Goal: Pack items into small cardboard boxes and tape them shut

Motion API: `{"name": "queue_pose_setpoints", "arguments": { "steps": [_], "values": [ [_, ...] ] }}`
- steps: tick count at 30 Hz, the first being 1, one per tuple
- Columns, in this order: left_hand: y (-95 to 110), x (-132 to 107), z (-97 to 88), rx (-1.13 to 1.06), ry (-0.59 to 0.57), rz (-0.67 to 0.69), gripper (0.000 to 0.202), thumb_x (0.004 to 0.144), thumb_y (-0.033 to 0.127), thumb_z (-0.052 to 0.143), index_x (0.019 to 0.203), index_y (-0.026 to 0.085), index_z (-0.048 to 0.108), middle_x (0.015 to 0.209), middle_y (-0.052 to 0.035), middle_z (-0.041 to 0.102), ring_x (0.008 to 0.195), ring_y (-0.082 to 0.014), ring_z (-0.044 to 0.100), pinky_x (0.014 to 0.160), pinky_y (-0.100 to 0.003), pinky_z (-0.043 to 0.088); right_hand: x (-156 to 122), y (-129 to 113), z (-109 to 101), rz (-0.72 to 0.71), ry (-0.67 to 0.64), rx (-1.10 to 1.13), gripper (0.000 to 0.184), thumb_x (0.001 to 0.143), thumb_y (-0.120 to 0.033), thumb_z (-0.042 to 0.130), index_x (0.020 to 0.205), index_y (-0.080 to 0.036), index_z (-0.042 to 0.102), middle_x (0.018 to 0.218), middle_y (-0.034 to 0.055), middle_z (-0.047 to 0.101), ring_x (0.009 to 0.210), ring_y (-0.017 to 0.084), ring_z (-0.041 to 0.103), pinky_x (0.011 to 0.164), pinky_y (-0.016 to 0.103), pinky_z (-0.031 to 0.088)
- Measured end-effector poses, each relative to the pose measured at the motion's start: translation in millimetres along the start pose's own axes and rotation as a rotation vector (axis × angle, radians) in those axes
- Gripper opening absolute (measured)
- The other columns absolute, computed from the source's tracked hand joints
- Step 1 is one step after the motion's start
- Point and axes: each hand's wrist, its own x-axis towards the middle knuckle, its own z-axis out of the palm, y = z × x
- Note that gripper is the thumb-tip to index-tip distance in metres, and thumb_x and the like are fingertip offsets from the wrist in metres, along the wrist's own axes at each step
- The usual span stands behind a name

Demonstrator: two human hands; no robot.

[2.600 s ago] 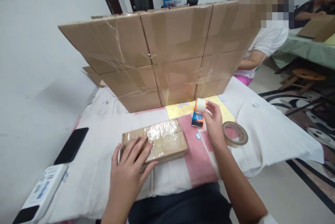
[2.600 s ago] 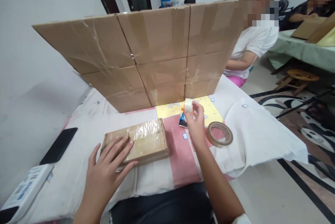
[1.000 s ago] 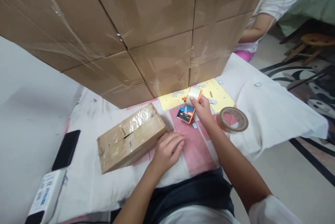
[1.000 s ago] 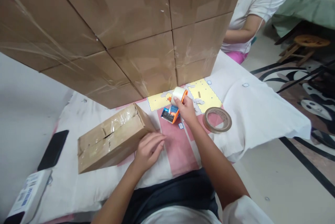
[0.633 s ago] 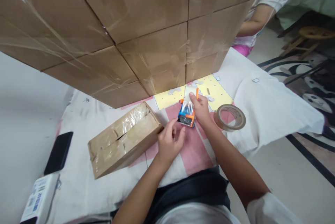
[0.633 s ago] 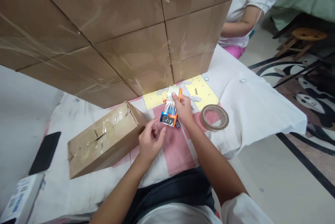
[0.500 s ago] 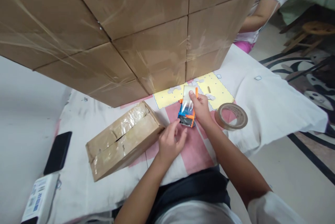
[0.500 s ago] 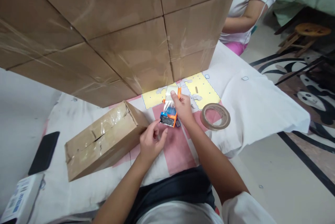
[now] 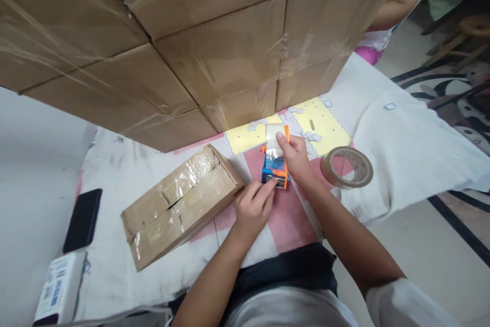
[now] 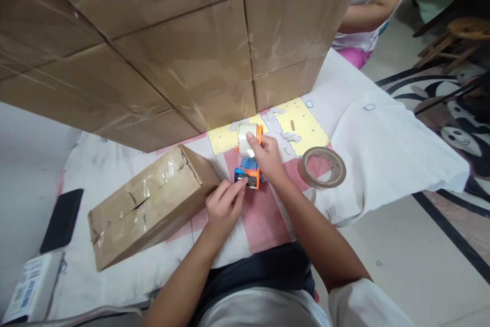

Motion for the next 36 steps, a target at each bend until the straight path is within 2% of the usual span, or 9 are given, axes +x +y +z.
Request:
{"name": "queue_pose_setpoints", "arguments": {
  "steps": [5,9,14,21,25,27,29,33,36],
  "values": [
    [0,0,-0.1,-0.027,0.021,0.000,0.024,0.092,0.011,0.057,0.110,0.019,0.072,0.072,-0.0023,0.064,0.062,-0.0121,0.059,0.065,-0.024,0.049,0,-5,1,-0.053,0.028,0.011,0.068,0.079,-0.081,0.052,0.052,-0.023,0.030,0.050,-0.0044,0.029,0.049,0.010,0.029,0.045,0.027,0.028],
    [1,0,1.5,-0.085,0.038,-0.037,0.028,0.090,0.011,0.061,0.117,0.018,0.068,0.078,-0.0037,0.069,0.066,-0.0135,0.064,0.068,-0.025,0.052,-1,-4,0,-0.062,0.038,0.020,0.068,0.079,-0.082,0.052,0.052,-0.023,0.032,0.051,-0.0044,0.030,0.050,0.010,0.027,0.045,0.027,0.028],
    [6,-3,4.2,-0.257,0.101,-0.216,0.041,0.088,0.014,0.066,0.127,0.020,0.057,0.082,-0.0017,0.074,0.064,-0.0117,0.066,0.063,-0.022,0.055,-2,-1,-1,-0.057,0.012,0.038,0.064,0.080,-0.080,0.052,0.055,-0.022,0.041,0.052,-0.0033,0.037,0.049,0.011,0.035,0.045,0.027,0.031],
    [13,-2,-1.5,-0.652,0.010,-0.489,0.039,0.089,0.022,0.065,0.126,0.022,0.052,0.096,-0.0054,0.077,0.057,-0.0079,0.062,0.057,-0.020,0.052,-3,3,-3,-0.173,0.112,-0.002,0.064,0.084,-0.076,0.051,0.054,-0.022,0.037,0.053,-0.0037,0.035,0.050,0.010,0.030,0.045,0.026,0.029],
    [22,2,-0.8,-0.968,0.033,-0.715,0.023,0.091,0.031,0.065,0.102,0.022,0.048,0.090,-0.0060,0.077,0.052,-0.0080,0.059,0.050,-0.019,0.049,-5,7,-4,-0.219,0.139,-0.032,0.061,0.088,-0.073,0.049,0.056,-0.022,0.037,0.053,-0.0041,0.033,0.050,0.010,0.029,0.046,0.027,0.028],
    [26,3,1.5,-1.063,0.054,-0.797,0.034,0.088,0.034,0.069,0.083,0.023,0.037,0.085,-0.0040,0.076,0.048,-0.0068,0.057,0.048,-0.018,0.047,-6,8,-4,-0.238,0.173,-0.033,0.060,0.089,-0.071,0.049,0.057,-0.022,0.036,0.053,-0.0044,0.032,0.049,0.010,0.029,0.046,0.028,0.026],
    [30,3,3.3,-1.115,0.041,-0.886,0.044,0.085,0.039,0.072,0.077,0.024,0.031,0.075,-0.0012,0.074,0.045,-0.0066,0.055,0.045,-0.017,0.044,-7,10,-5,-0.246,0.212,-0.030,0.059,0.089,-0.071,0.049,0.057,-0.023,0.036,0.053,-0.0042,0.032,0.049,0.011,0.031,0.046,0.028,0.027],
    [30,7,3.5,-1.159,-0.084,-1.024,0.039,0.081,0.051,0.072,0.082,0.019,0.050,0.060,0.0007,0.067,0.039,-0.0072,0.050,0.039,-0.018,0.038,-6,12,-7,-0.256,0.257,-0.021,0.060,0.089,-0.071,0.048,0.056,-0.023,0.035,0.052,-0.0038,0.034,0.049,0.012,0.033,0.046,0.029,0.028],
    [26,10,2.2,-1.159,-0.114,-1.058,0.042,0.078,0.056,0.073,0.083,0.015,0.061,0.055,-0.0002,0.065,0.037,-0.0066,0.046,0.038,-0.018,0.034,-5,14,-8,-0.265,0.242,-0.009,0.060,0.088,-0.072,0.048,0.056,-0.023,0.036,0.051,-0.0039,0.033,0.048,0.012,0.032,0.045,0.029,0.027]
  ]
}}
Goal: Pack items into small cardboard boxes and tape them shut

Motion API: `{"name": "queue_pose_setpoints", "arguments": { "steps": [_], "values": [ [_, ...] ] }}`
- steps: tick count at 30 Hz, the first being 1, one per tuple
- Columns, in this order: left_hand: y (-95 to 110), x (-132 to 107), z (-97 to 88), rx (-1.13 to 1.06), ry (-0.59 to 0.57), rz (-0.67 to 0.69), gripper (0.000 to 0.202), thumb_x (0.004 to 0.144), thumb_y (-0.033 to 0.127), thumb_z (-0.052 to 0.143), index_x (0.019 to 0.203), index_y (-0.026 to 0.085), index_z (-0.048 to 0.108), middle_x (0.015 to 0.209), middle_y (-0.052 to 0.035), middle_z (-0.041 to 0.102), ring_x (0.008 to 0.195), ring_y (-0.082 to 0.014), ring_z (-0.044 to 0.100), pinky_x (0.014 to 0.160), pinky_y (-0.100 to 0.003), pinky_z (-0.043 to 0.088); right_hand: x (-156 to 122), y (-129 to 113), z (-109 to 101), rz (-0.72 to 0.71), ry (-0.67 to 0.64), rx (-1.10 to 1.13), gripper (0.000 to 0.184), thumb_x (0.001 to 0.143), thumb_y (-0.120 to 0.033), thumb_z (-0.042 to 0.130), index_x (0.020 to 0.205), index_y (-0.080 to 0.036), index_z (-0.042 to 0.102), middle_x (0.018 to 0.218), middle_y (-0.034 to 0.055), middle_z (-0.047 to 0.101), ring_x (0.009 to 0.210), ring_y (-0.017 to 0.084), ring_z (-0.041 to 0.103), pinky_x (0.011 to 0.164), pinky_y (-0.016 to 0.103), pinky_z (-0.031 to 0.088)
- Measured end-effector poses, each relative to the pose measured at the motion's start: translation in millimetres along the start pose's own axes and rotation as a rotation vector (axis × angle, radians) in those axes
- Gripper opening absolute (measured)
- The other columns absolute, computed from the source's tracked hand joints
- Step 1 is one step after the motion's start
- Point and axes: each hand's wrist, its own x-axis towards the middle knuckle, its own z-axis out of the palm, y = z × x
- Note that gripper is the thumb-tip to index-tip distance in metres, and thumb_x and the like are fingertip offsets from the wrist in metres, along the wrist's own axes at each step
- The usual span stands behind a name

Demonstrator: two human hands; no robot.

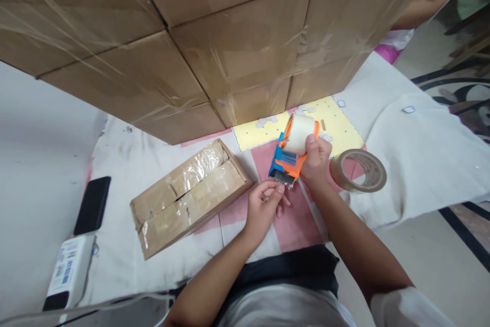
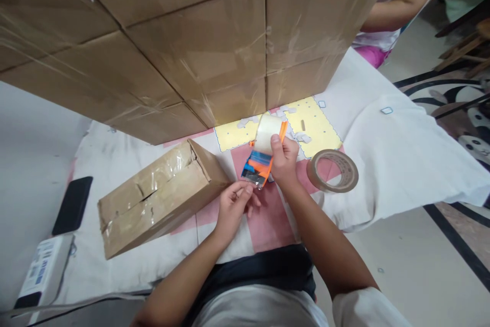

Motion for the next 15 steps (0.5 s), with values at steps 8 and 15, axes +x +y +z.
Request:
{"name": "queue_pose_setpoints", "arguments": {
  "steps": [8,15],
  "values": [
    [5.8,3.4,-5.0,0.048,0.014,-0.007,0.048,0.075,0.061,0.073,0.074,0.014,0.065,0.050,-0.0010,0.064,0.035,-0.0063,0.043,0.038,-0.020,0.032,-3.9,-1.7,-0.3,-0.041,-0.025,-0.016,0.058,0.090,-0.069,0.048,0.056,-0.022,0.042,0.051,-0.0034,0.036,0.049,0.012,0.034,0.047,0.028,0.030],
    [2.3,4.8,-7.5,0.103,0.006,-0.015,0.050,0.079,0.064,0.068,0.075,0.014,0.067,0.049,-0.0003,0.062,0.035,-0.0061,0.041,0.038,-0.020,0.029,-8.4,-2.4,-0.8,-0.039,-0.052,-0.095,0.060,0.089,-0.074,0.045,0.056,-0.023,0.041,0.052,-0.0019,0.037,0.050,0.014,0.035,0.047,0.031,0.028]
  ]
}}
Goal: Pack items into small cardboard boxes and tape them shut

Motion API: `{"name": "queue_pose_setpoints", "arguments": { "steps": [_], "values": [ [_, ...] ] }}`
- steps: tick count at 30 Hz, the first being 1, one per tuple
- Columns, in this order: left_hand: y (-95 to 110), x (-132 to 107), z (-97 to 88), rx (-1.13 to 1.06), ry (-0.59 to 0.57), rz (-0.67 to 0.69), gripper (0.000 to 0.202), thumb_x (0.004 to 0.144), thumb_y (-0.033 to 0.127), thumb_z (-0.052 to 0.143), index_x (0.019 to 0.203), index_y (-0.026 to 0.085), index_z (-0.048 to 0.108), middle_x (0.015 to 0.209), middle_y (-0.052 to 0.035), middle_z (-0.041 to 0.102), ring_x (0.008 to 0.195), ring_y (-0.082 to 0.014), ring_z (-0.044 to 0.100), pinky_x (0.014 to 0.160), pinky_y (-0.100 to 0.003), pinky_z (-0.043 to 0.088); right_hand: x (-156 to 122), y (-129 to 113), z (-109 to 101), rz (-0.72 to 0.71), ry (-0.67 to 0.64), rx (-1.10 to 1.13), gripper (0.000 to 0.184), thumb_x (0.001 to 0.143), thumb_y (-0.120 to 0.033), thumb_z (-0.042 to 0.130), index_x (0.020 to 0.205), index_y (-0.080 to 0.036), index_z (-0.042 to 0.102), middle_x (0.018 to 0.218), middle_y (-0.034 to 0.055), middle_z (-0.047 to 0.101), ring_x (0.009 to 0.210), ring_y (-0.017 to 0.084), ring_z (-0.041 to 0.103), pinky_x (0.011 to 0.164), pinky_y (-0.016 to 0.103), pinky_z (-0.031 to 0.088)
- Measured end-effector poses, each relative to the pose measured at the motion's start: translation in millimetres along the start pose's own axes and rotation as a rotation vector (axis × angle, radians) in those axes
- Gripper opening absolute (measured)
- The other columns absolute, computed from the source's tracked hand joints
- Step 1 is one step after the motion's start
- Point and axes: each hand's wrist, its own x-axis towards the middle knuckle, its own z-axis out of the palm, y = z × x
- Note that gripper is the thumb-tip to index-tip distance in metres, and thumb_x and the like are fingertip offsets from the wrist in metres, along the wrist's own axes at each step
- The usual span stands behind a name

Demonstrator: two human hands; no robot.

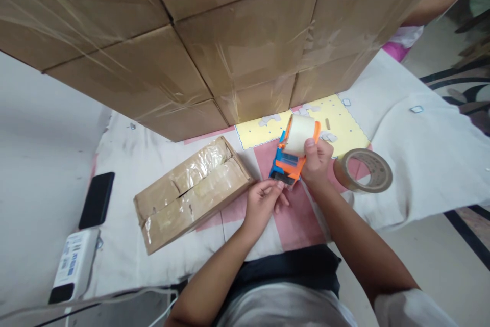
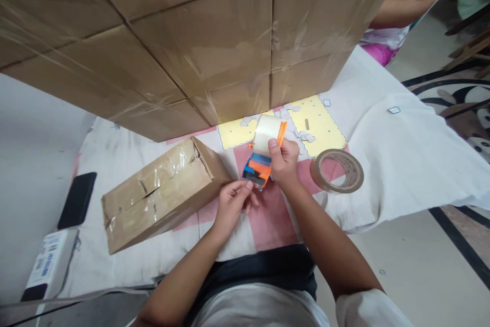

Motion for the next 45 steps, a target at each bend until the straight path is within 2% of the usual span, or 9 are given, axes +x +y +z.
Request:
{"name": "queue_pose_setpoints", "arguments": {
  "steps": [4,9,20,37,45],
  "values": [
    [-4,1,-1.4,0.000,0.021,0.020,0.046,0.084,0.059,0.065,0.077,0.013,0.070,0.046,0.0018,0.059,0.034,-0.0046,0.036,0.039,-0.020,0.026,0,-2,0,-0.044,-0.021,-0.022,0.059,0.089,-0.072,0.046,0.057,-0.023,0.042,0.052,-0.0023,0.037,0.049,0.014,0.034,0.048,0.031,0.028],
    [-6,2,-1.4,0.004,0.033,0.025,0.041,0.084,0.053,0.067,0.074,0.014,0.069,0.047,0.0023,0.059,0.035,-0.0046,0.037,0.039,-0.020,0.028,1,-3,-1,-0.095,-0.043,-0.021,0.058,0.092,-0.068,0.045,0.056,-0.023,0.041,0.051,-0.0029,0.035,0.048,0.013,0.031,0.048,0.031,0.027],
    [-12,4,-2.7,0.022,0.064,0.066,0.037,0.084,0.049,0.068,0.068,0.016,0.061,0.051,0.0027,0.061,0.037,-0.0045,0.040,0.040,-0.019,0.030,1,1,0,-0.053,-0.052,-0.024,0.058,0.090,-0.071,0.045,0.057,-0.023,0.044,0.052,-0.0014,0.041,0.050,0.014,0.037,0.049,0.032,0.030],
    [-7,-1,-2.4,0.090,0.094,0.122,0.039,0.084,0.052,0.068,0.069,0.017,0.062,0.052,0.0038,0.058,0.039,-0.0051,0.039,0.041,-0.019,0.030,2,3,0,-0.032,-0.032,-0.030,0.059,0.091,-0.071,0.044,0.057,-0.023,0.041,0.053,-0.0026,0.038,0.051,0.014,0.036,0.051,0.032,0.028],
    [-5,-2,-1.7,0.133,0.109,0.173,0.037,0.085,0.051,0.067,0.069,0.017,0.062,0.052,0.0033,0.059,0.041,-0.0061,0.043,0.043,-0.020,0.034,1,1,0,-0.008,-0.040,-0.027,0.059,0.090,-0.072,0.043,0.057,-0.023,0.039,0.053,-0.0024,0.038,0.051,0.014,0.035,0.051,0.032,0.029]
  ]
}}
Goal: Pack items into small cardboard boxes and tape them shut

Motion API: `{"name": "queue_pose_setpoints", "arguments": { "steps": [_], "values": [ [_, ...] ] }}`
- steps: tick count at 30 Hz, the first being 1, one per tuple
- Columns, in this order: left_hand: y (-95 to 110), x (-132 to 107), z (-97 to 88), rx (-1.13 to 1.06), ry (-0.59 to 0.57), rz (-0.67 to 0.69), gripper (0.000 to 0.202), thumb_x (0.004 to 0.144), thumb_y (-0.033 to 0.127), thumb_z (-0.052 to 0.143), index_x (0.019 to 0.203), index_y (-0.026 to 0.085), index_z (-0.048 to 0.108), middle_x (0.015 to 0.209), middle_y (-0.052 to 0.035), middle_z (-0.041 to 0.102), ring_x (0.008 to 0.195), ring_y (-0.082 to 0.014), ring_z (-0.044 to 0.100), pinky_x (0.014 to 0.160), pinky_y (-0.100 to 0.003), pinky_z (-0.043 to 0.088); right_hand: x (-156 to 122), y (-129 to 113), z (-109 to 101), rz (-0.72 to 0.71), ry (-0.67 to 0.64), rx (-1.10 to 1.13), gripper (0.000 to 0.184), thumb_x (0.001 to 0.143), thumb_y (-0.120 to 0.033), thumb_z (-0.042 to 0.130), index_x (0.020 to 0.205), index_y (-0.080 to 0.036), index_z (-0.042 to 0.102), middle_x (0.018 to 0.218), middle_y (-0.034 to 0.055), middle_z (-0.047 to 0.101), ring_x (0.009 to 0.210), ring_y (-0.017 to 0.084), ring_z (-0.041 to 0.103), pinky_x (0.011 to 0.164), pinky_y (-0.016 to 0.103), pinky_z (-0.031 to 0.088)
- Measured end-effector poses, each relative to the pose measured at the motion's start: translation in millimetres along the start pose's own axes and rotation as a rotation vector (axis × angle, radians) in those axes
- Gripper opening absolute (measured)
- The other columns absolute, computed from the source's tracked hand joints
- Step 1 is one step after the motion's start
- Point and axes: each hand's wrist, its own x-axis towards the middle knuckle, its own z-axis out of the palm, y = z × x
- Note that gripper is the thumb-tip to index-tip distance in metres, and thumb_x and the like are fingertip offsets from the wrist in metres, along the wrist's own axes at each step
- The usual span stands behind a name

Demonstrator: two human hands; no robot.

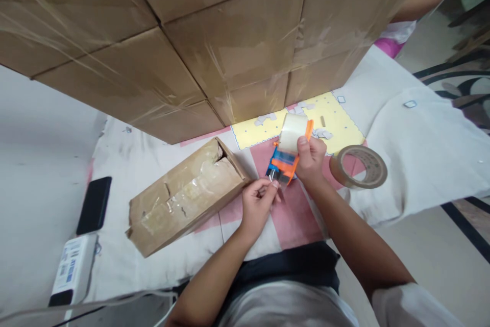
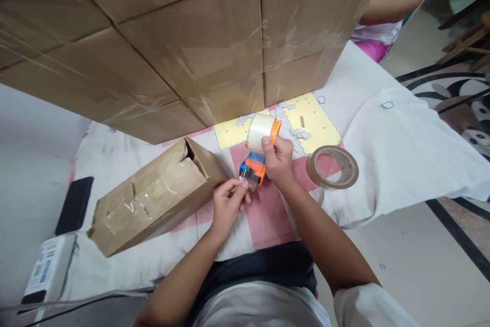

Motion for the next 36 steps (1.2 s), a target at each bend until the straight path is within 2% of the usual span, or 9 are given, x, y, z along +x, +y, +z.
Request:
{"name": "queue_pose_setpoints", "arguments": {
  "steps": [8,15,22,27,31,36],
  "values": [
    [1,-2,0.8,0.035,0.015,0.064,0.034,0.086,0.047,0.067,0.068,0.018,0.063,0.052,0.0021,0.061,0.043,-0.0084,0.049,0.047,-0.021,0.039,2,0,0,-0.023,0.046,0.009,0.057,0.092,-0.069,0.044,0.057,-0.023,0.039,0.053,-0.0021,0.037,0.051,0.014,0.035,0.050,0.032,0.028],
    [3,-3,0.1,0.033,0.018,0.057,0.035,0.085,0.047,0.067,0.067,0.017,0.063,0.051,0.0022,0.060,0.043,-0.0081,0.048,0.047,-0.021,0.038,2,0,0,-0.045,0.051,0.043,0.055,0.094,-0.064,0.045,0.059,-0.022,0.042,0.054,-0.0021,0.040,0.051,0.014,0.037,0.049,0.031,0.029],
    [0,-3,1.1,0.033,0.010,0.082,0.030,0.088,0.039,0.065,0.068,0.017,0.062,0.051,0.0030,0.060,0.043,-0.0073,0.047,0.047,-0.020,0.037,4,0,1,-0.017,0.071,0.087,0.056,0.095,-0.065,0.044,0.058,-0.022,0.038,0.054,-0.0034,0.036,0.050,0.012,0.034,0.048,0.029,0.027],
    [-3,-6,0.7,0.084,0.002,0.131,0.031,0.089,0.037,0.064,0.065,0.017,0.061,0.051,0.0036,0.057,0.047,-0.0076,0.048,0.050,-0.019,0.038,3,2,2,0.041,0.105,0.122,0.057,0.094,-0.065,0.044,0.058,-0.023,0.034,0.054,-0.0042,0.032,0.050,0.011,0.030,0.048,0.029,0.024],
    [-2,-8,0.8,0.146,0.005,0.175,0.032,0.087,0.036,0.065,0.062,0.017,0.058,0.049,0.0043,0.053,0.046,-0.0077,0.045,0.048,-0.019,0.035,3,0,2,0.033,0.103,0.145,0.056,0.094,-0.063,0.047,0.057,-0.023,0.033,0.053,-0.0046,0.030,0.049,0.011,0.028,0.048,0.029,0.023],
    [0,-9,1.4,0.214,0.044,0.277,0.029,0.084,0.032,0.065,0.060,0.017,0.059,0.050,0.0049,0.047,0.046,-0.0072,0.039,0.046,-0.019,0.031,3,-12,3,0.021,0.082,0.087,0.056,0.089,-0.063,0.054,0.054,-0.022,0.041,0.050,-0.0047,0.035,0.047,0.010,0.032,0.046,0.027,0.029]
  ]
}}
